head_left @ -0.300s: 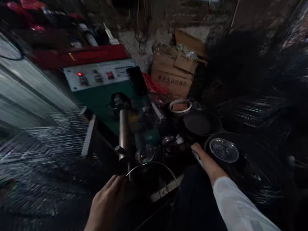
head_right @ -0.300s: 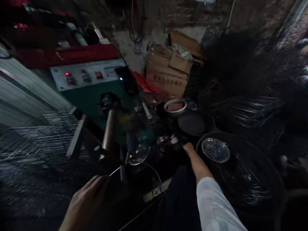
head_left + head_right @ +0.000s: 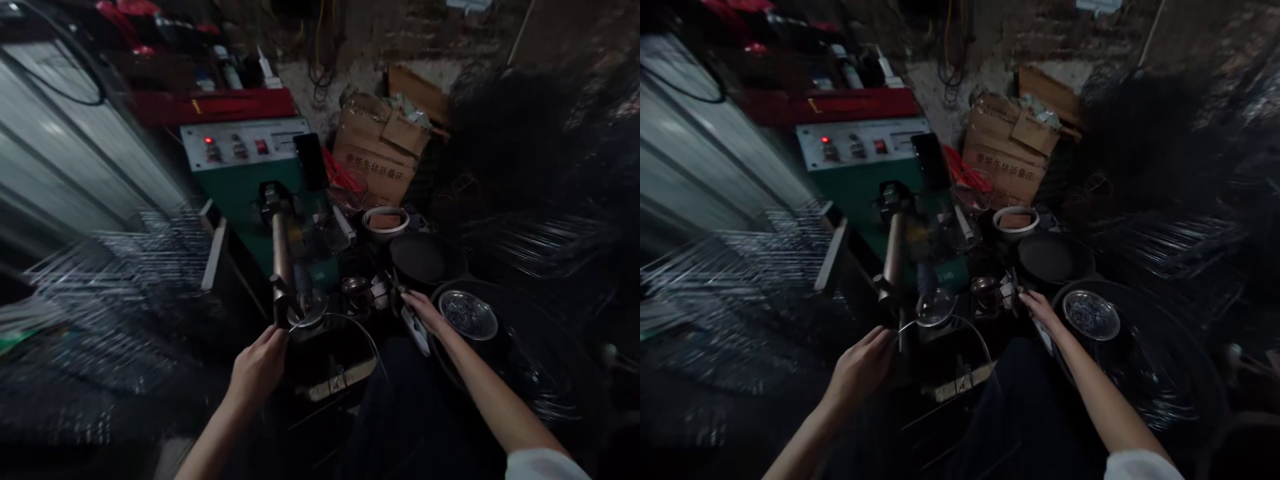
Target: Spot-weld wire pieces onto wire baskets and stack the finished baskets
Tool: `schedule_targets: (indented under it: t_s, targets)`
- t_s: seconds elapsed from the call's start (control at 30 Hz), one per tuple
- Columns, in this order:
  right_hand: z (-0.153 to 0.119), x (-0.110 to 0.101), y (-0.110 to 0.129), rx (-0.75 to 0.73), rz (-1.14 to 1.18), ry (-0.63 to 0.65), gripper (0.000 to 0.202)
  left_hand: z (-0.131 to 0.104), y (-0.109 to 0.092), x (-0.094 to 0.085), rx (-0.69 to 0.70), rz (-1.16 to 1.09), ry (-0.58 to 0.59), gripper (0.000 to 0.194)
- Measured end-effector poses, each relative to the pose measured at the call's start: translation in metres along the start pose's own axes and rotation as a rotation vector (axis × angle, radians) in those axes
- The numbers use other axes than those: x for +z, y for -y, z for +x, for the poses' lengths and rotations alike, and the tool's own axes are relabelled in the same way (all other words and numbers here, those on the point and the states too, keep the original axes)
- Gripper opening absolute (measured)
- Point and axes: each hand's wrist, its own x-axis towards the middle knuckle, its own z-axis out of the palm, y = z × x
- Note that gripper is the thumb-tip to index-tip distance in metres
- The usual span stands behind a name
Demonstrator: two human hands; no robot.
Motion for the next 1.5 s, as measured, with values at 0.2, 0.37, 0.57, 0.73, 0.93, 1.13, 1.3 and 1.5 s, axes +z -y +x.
schedule_targets:
  t_s: [0.2, 0.37, 0.57, 0.73, 0.93, 1.13, 1.3, 1.5]
  targets:
    - [-0.099, -0.02, 0.049, -0.01, 0.395, 0.333, 0.043, -0.004, -0.034, -0.02, -0.101, 0.038, 0.222, 0.027]
    - [-0.15, 0.011, 0.093, 0.142, 0.396, 0.772, 0.046, -0.015, -0.048, -0.048, -0.109, 0.044, 0.265, 0.028]
    - [-0.154, 0.058, 0.105, 0.31, 0.146, 0.77, 0.04, -0.021, -0.052, -0.056, -0.06, 0.041, 0.251, 0.025]
    - [-0.13, 0.079, 0.112, 0.271, -0.052, 0.689, 0.039, -0.023, -0.054, -0.054, -0.021, 0.043, 0.22, 0.025]
    - [-0.132, 0.086, 0.128, 0.266, -0.152, 0.731, 0.037, -0.024, -0.056, -0.053, 0.027, 0.033, 0.21, 0.028]
    - [-0.124, 0.074, 0.155, 0.424, -0.215, 0.818, 0.031, -0.025, -0.058, -0.057, 0.11, 0.033, 0.211, 0.028]
    - [-0.101, 0.05, 0.203, 0.633, -0.282, 0.923, 0.03, -0.037, -0.067, -0.065, 0.197, 0.077, 0.163, 0.031]
    - [-0.117, 0.046, 0.221, 0.665, -0.34, 0.893, 0.025, -0.03, -0.074, -0.07, 0.243, 0.106, 0.13, 0.033]
